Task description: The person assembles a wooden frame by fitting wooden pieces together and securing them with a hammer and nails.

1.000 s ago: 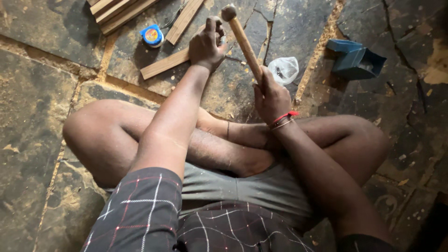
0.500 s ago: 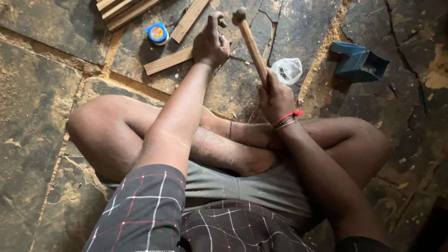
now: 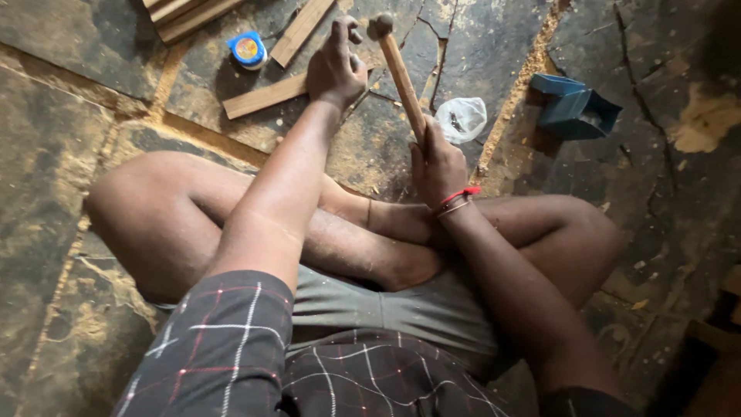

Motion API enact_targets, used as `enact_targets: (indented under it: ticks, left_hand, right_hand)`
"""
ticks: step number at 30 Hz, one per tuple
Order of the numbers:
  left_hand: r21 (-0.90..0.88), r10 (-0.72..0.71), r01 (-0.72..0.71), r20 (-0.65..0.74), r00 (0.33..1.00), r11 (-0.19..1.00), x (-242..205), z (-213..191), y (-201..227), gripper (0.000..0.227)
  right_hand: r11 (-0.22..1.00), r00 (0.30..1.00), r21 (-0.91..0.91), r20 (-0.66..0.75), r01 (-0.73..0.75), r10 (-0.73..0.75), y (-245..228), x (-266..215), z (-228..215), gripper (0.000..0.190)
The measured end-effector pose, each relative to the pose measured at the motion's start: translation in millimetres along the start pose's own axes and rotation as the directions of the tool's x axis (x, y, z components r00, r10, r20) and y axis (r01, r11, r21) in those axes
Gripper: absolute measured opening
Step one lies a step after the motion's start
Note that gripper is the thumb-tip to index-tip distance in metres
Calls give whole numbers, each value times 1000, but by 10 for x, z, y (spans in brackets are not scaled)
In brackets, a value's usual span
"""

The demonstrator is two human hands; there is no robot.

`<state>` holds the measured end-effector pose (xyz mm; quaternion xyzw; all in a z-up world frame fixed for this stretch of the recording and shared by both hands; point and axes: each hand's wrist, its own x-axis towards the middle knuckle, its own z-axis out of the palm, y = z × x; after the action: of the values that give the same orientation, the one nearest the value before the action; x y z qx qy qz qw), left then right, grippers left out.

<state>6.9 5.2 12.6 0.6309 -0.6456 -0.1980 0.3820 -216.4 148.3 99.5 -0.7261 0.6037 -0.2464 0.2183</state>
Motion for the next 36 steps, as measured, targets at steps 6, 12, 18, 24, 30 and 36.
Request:
enact_targets:
  ticks: [6,12,18,24,30,36]
  left_hand:
    - [-34,-47,48,27,999,998,8,30,-18,39]
    - [-53,36,-37,-8,999,998,32,-60,13,37]
    - [377,-15,-82,249,968,922,89,-203,125,44]
    - [488,-46,-126,326,944,864,132,-549,475,46]
    - [121,78,-133,381,921,984,444,-1561,874,37]
    - [23,179,-180,40,983,983,63,-2361,730,34]
  right_hand:
    - [989,985,-124,143,-82,99,47,57,118,43]
    - [988,993,118,-50,-101,107,169,6,92,34]
    - [730,881,494,226,-472,416,571,30,261,23]
    - [784,880,446,400,-432,257,745,2,279,26]
    - [902,985,-425,107,-80,138,183,-31,-220,41]
    - [996,996,23,-18,-88,88,-333,1129,325,38]
